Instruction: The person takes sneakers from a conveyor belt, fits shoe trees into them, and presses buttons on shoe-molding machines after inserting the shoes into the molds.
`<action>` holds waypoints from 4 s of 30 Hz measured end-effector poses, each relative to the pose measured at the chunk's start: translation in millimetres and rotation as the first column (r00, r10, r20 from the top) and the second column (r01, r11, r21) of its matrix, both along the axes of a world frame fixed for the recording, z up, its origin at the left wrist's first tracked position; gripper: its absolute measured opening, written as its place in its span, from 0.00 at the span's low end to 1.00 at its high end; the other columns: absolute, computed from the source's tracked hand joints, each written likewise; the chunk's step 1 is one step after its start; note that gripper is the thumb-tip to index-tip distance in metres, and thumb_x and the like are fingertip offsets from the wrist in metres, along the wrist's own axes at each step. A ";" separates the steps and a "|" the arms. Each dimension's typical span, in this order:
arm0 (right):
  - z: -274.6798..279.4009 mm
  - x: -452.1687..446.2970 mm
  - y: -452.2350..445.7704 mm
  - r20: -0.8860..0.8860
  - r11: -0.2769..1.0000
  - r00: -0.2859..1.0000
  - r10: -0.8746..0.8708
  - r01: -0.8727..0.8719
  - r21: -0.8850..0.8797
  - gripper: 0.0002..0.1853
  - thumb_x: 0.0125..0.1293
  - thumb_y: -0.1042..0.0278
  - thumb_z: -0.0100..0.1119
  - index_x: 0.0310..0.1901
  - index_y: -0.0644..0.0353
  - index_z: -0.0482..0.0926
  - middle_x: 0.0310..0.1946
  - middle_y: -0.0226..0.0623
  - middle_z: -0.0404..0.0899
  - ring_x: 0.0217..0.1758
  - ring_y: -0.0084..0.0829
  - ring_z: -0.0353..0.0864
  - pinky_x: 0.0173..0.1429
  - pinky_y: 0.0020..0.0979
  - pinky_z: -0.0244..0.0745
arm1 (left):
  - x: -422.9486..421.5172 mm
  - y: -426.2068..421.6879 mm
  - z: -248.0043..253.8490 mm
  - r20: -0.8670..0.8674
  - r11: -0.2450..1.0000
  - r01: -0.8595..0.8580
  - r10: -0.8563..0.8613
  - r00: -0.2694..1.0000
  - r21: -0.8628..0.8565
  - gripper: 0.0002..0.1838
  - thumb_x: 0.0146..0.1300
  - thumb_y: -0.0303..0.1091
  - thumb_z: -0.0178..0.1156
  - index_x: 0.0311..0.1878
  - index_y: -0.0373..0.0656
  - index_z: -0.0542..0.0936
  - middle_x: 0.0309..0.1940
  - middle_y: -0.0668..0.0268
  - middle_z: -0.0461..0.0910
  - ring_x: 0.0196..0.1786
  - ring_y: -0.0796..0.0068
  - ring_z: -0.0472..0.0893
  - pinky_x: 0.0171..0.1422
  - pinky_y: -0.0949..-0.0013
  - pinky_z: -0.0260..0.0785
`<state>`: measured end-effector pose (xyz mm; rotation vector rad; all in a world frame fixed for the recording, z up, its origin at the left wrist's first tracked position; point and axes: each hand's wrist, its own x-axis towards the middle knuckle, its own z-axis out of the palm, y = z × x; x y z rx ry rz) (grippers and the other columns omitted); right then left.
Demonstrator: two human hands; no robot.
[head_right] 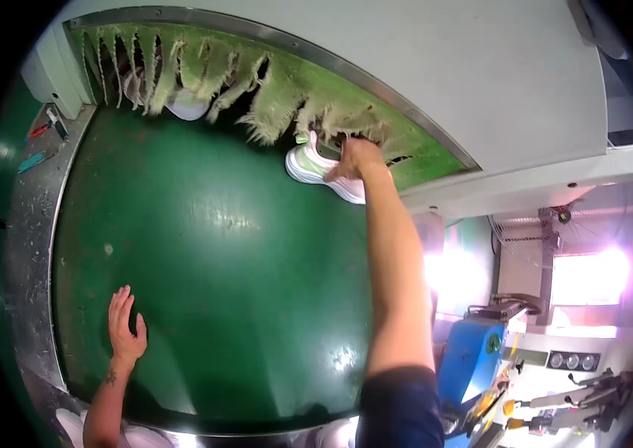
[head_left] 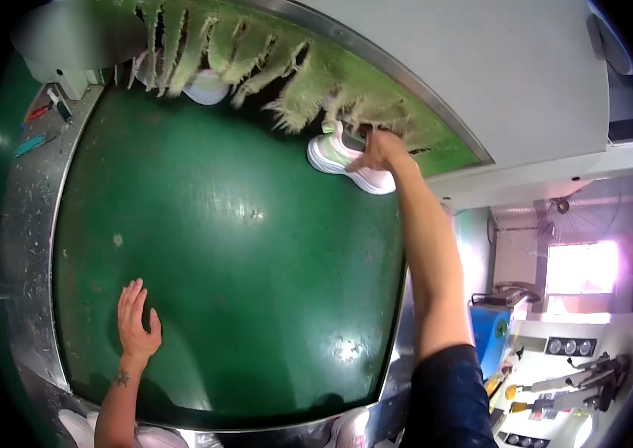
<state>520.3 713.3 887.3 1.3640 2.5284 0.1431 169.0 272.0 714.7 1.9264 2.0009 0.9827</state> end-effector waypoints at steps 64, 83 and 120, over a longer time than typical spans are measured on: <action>224.2 586.7 -602.3 -0.293 0.319 -0.897 -0.330 0.186 -0.929 0.25 0.64 0.64 0.57 0.61 0.62 0.66 0.53 0.43 0.75 0.57 0.36 0.76 0.57 0.37 0.73 | 486.7 -2.6 280.6 0.966 0.740 0.671 0.207 -0.158 -0.049 0.33 0.68 0.48 0.51 0.68 0.34 0.62 0.60 0.52 0.72 0.60 0.59 0.74 0.62 0.56 0.69; 231.4 527.6 -603.8 -0.764 0.279 -0.150 -0.628 0.873 -0.401 0.32 0.59 0.52 0.61 0.55 0.73 0.66 0.59 0.62 0.66 0.62 0.54 0.68 0.63 0.41 0.67 | 453.3 -95.9 325.1 0.962 0.699 0.705 0.258 -0.092 -0.120 0.27 0.70 0.42 0.47 0.67 0.37 0.63 0.60 0.56 0.72 0.61 0.59 0.74 0.64 0.55 0.68; 76.2 104.3 -809.3 -0.525 0.399 0.082 -0.847 0.751 -0.526 0.44 0.51 0.51 0.70 0.63 0.69 0.60 0.57 0.65 0.67 0.57 0.60 0.71 0.58 0.48 0.71 | 237.3 -306.9 388.1 0.924 0.859 0.370 0.258 0.281 -0.353 0.17 0.72 0.43 0.50 0.30 0.41 0.71 0.28 0.62 0.75 0.38 0.72 0.74 0.55 0.66 0.65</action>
